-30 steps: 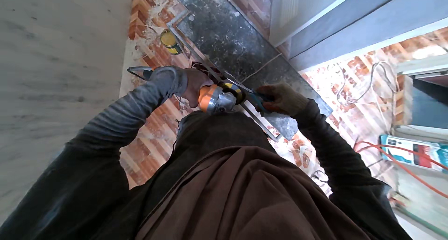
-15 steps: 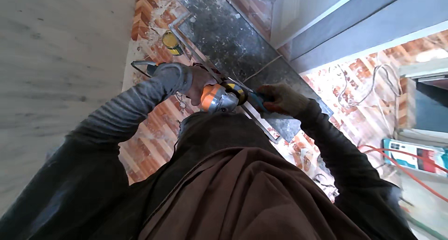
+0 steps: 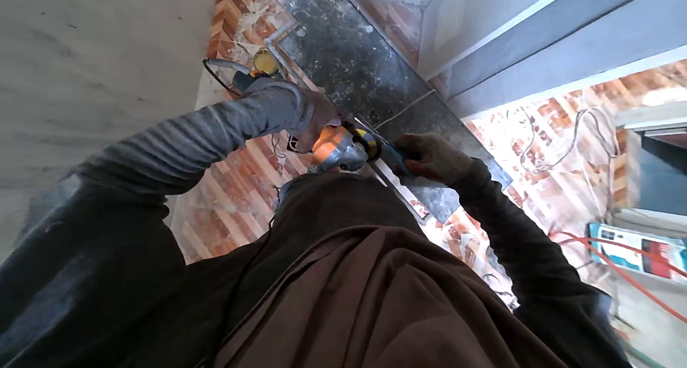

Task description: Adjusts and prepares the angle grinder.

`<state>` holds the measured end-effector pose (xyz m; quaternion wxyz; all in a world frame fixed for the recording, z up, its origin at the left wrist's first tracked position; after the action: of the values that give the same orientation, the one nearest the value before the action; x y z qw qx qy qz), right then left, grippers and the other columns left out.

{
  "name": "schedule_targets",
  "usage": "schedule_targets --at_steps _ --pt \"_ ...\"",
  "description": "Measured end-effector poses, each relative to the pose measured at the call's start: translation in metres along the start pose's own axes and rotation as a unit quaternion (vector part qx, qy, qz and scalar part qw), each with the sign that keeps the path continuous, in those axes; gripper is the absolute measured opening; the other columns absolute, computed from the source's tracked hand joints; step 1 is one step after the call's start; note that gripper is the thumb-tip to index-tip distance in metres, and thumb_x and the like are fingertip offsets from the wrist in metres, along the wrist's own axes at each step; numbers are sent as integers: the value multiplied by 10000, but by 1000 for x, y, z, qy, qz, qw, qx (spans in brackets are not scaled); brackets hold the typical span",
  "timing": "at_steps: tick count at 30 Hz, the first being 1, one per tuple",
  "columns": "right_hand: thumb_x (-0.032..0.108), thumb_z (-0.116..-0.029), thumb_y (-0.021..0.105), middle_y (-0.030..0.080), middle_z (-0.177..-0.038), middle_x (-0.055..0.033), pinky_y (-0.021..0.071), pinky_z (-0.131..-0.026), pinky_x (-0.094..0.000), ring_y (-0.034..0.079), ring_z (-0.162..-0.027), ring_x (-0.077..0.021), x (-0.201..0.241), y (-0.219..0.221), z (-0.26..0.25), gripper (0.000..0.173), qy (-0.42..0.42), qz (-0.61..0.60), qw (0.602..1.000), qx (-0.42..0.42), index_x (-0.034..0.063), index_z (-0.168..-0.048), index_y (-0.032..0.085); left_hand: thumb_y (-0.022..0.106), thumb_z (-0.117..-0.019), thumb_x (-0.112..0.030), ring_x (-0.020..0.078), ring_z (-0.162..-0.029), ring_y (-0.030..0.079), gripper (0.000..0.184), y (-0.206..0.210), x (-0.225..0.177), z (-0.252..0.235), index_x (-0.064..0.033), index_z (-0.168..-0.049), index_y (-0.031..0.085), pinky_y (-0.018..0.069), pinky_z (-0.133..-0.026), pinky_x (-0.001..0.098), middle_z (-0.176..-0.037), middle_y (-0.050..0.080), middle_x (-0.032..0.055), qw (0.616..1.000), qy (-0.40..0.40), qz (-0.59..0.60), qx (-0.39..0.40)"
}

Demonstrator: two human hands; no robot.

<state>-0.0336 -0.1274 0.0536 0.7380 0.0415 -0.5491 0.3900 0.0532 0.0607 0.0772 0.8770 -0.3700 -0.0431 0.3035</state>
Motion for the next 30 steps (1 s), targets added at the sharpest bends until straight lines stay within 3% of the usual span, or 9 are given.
schedule_targets --at_steps 7,11,14,17,20,23,25,28,30 --pt "277 -897 741 743 -836 -36 595 -574 -350 694 -662 -147 -3 1 9 284 -30 -60 998 -3 125 -1135 713 913 -622 -257 305 -1013 681 577 -11 -6 3 -191 -1160 714 535 -837 555 -1057 712 89 999 -26 -29 23" --pt "275 -871 763 720 -789 -16 585 -571 -336 675 -631 -122 -1 2 9 275 -7 -3 1000 -3 126 -1094 702 899 -624 -271 295 -1012 685 567 -8 -8 -5 -194 -1159 726 531 -850 555 -1046 718 81 999 -36 -27 10" --pt "264 -866 748 737 -823 -12 616 -628 -343 704 -684 -125 3 3 5 281 1 3 1000 -4 126 -1106 699 804 -798 -360 264 -1060 675 381 -4 1 -10 -151 -1105 721 521 -900 515 -1077 706 85 987 -151 53 -19" --pt "278 -878 741 735 -836 -5 610 -632 -336 697 -696 -118 2 0 5 278 3 -12 1000 -22 139 -1118 714 813 -762 -350 249 -1039 676 362 -6 9 -12 -162 -1062 736 527 -876 506 -1062 710 68 978 -186 79 -54" --pt "253 -915 741 742 -861 -28 612 -623 -335 700 -701 -132 -1 0 9 274 -20 -63 998 -18 124 -1156 721 689 -930 -287 294 -1068 672 267 -3 18 -13 -67 -1076 723 509 -924 531 -1093 705 136 943 -255 178 -120" --pt "232 -894 743 730 -824 -18 568 -576 -305 668 -656 -112 2 2 12 239 -15 -51 998 -21 124 -1107 723 758 -872 -319 321 -1109 658 409 7 24 -20 -29 -1152 693 505 -935 552 -1155 689 174 925 -302 212 -91" --pt "263 -888 754 731 -819 -15 581 -566 -322 678 -645 -118 -2 5 10 256 7 -21 1000 -9 135 -1105 707 824 -769 -384 280 -1092 661 470 11 22 -30 -109 -1130 704 518 -903 524 -1134 694 116 952 -273 128 -50" --pt "324 -887 754 718 -804 -18 596 -590 -344 689 -657 -128 0 8 4 289 18 8 1000 3 118 -1076 684 713 -900 -303 278 -1042 675 316 5 18 -24 -51 -1090 706 525 -889 506 -1077 698 134 928 -299 208 -77" --pt "307 -879 761 714 -809 -25 596 -595 -348 688 -660 -131 4 7 2 297 25 9 1000 -6 111 -1090 691 695 -925 -288 325 -1057 669 351 8 17 -24 -5 -1131 683 528 -886 543 -1103 685 183 911 -324 242 -76"
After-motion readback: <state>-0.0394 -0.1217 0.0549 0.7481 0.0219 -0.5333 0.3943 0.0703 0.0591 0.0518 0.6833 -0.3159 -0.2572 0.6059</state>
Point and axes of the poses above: each hand's wrist, its own z-axis away from the middle knuckle, its own y-axis out of the palm, x = y × z, the point moved 9 cm from there along -z, towards the middle knuckle
